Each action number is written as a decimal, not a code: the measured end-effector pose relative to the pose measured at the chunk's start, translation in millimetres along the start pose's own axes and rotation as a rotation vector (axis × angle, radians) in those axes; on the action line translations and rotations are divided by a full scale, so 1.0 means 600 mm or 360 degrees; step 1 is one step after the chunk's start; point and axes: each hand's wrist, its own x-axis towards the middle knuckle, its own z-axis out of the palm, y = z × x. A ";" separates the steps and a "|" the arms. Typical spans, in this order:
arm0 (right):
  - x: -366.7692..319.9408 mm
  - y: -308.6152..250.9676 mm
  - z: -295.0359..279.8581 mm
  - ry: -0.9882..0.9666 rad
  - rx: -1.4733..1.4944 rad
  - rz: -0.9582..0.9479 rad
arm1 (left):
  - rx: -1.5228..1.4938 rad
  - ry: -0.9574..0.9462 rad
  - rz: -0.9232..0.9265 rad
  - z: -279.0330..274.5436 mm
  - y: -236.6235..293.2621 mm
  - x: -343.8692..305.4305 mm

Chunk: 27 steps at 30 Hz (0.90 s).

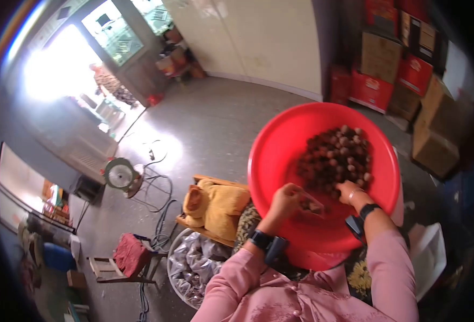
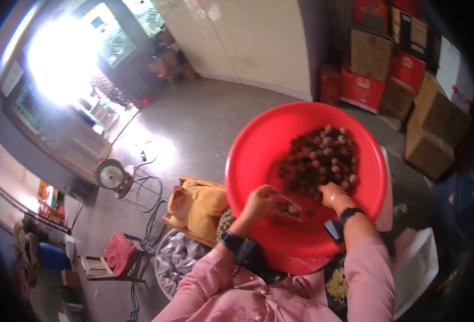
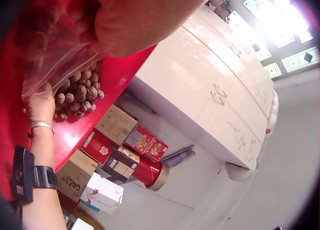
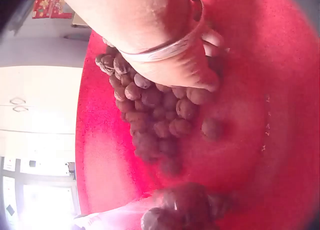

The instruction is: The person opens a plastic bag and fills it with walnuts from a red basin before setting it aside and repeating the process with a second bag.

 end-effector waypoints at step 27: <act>-0.009 -0.005 -0.016 0.0184 0.0396 -0.0164 | 0.0092 0.0079 -0.0051 0.002 0.041 -0.016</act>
